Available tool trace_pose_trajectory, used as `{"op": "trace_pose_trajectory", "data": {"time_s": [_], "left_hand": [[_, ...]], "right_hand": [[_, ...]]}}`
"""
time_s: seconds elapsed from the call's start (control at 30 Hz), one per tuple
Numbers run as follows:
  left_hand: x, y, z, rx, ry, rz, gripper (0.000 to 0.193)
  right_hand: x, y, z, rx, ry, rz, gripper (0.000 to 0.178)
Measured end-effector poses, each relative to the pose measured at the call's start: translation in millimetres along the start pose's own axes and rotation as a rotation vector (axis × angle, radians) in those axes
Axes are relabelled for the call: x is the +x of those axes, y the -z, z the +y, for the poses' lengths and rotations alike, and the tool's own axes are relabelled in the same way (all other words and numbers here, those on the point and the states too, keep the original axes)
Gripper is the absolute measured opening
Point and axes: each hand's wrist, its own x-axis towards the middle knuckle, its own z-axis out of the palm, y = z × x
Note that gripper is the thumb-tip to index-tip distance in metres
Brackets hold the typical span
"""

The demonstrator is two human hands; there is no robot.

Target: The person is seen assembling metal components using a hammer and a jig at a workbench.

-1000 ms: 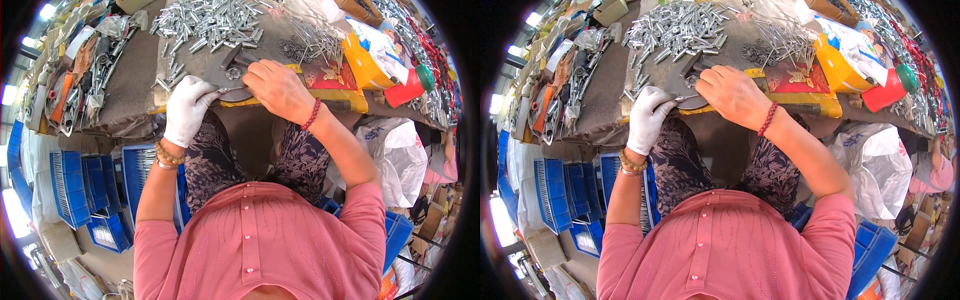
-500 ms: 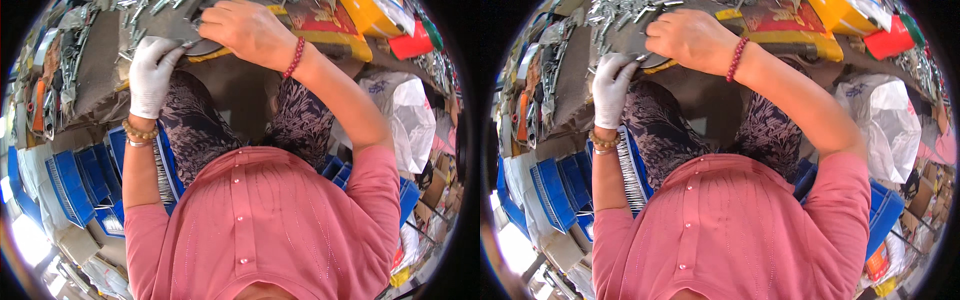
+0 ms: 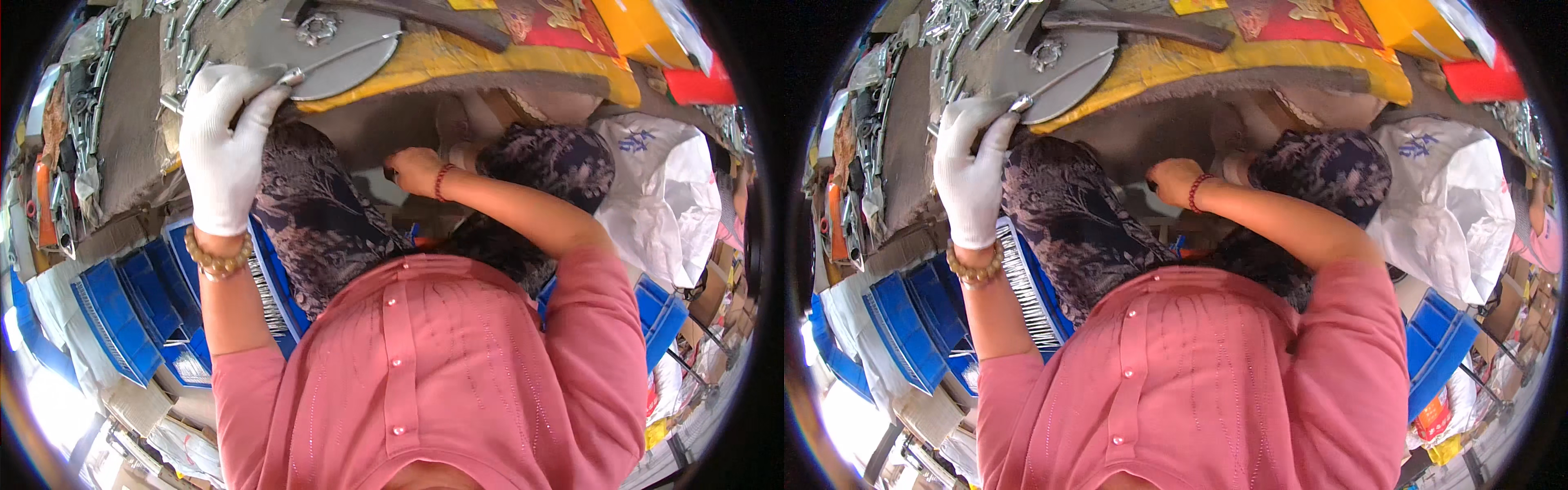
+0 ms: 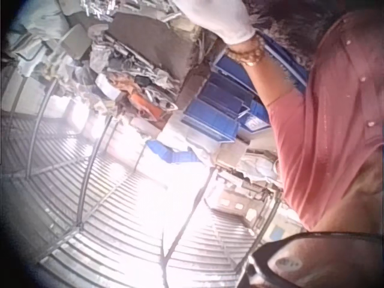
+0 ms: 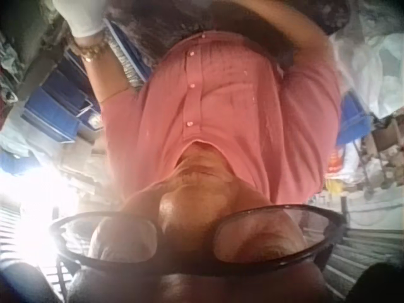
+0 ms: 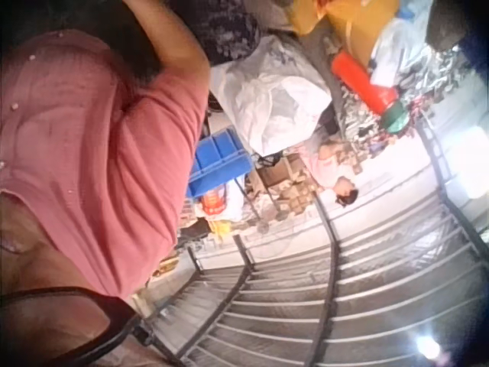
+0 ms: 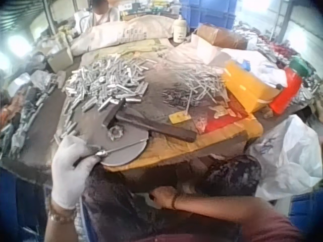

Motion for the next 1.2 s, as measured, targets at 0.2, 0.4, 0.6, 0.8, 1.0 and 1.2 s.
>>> {"op": "trace_pose_trajectory", "data": {"time_s": [0.2,0.4,0.6,0.8,1.0,1.2], "left_hand": [[5.7,-2.0,7.1,0.059,-0.014,-0.002,0.026],[1.6,8.4,3.5,0.114,0.098,-0.087,0.04],[4.0,-7.5,-5.8,-0.088,0.019,0.043,0.024],[21.6,11.2,-1.4,-0.148,0.116,-0.324,0.013],[33.9,11.1,-7.4,-0.279,0.071,-0.333,0.008],[9.1,16.5,-12.9,-0.11,0.017,-0.351,0.022]], "right_hand": [[100.0,-155.4,117.6,0.07,-0.416,0.486,0.029],[150.2,-145.9,116.4,0.16,-0.422,0.396,0.029],[249.2,-42.2,149.3,0.149,-0.381,0.554,0.029],[287.1,-33.5,153.5,0.148,-0.318,0.566,0.029],[301.9,-57.4,142.0,0.166,-0.261,0.502,0.03],[269.6,-64.4,113.2,0.163,-0.219,0.445,0.03]]}}
